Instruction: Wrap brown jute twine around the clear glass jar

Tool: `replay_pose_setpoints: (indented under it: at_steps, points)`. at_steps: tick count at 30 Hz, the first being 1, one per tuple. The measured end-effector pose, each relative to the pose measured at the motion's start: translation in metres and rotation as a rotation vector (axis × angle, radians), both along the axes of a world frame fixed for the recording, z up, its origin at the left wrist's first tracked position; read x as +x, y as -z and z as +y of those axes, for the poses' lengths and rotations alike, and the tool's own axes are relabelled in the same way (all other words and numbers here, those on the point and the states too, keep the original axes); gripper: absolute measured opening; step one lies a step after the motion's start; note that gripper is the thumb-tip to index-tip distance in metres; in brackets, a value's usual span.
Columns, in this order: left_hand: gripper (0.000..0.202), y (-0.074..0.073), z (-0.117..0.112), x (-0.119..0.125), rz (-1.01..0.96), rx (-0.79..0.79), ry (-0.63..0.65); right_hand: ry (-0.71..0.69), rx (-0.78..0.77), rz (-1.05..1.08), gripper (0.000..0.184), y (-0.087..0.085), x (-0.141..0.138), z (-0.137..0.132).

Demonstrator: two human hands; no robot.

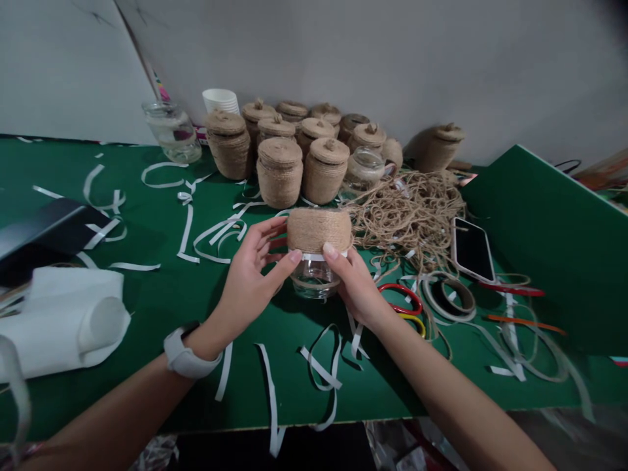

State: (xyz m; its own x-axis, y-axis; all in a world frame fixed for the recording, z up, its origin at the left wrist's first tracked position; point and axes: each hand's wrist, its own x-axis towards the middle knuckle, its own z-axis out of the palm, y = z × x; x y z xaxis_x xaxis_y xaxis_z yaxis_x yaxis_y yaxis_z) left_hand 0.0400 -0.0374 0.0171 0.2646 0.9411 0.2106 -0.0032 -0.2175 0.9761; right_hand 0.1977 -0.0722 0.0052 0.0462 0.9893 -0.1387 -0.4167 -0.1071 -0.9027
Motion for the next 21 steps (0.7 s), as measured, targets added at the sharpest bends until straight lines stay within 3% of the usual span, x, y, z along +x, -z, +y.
replay_pose_setpoints:
  at_steps: [4,8,10,15,18,21]
  points:
    - [0.056,0.000,0.001,0.002,-0.023,-0.112,0.089,-0.054,0.042,0.003,0.062,0.005,0.003,-0.001]
    - [0.049,0.001,-0.001,0.001,0.000,-0.185,0.199,-0.098,0.066,-0.061,0.058,0.010,0.005,-0.002]
    - [0.050,0.003,-0.001,0.000,-0.008,-0.195,0.184,-0.012,0.125,-0.185,0.053,0.010,0.005,0.000]
    - [0.058,0.009,0.001,0.003,-0.083,-0.176,0.057,0.410,0.342,-0.532,0.045,0.004,0.003,0.001]
    - [0.053,0.011,0.003,0.006,-0.089,-0.152,0.009,0.493,0.418,-0.576,0.029,0.001,0.002,-0.003]
    - [0.050,0.012,0.003,0.006,-0.085,-0.162,0.005,0.562,0.499,-0.634,0.033,-0.001,0.003,-0.006]
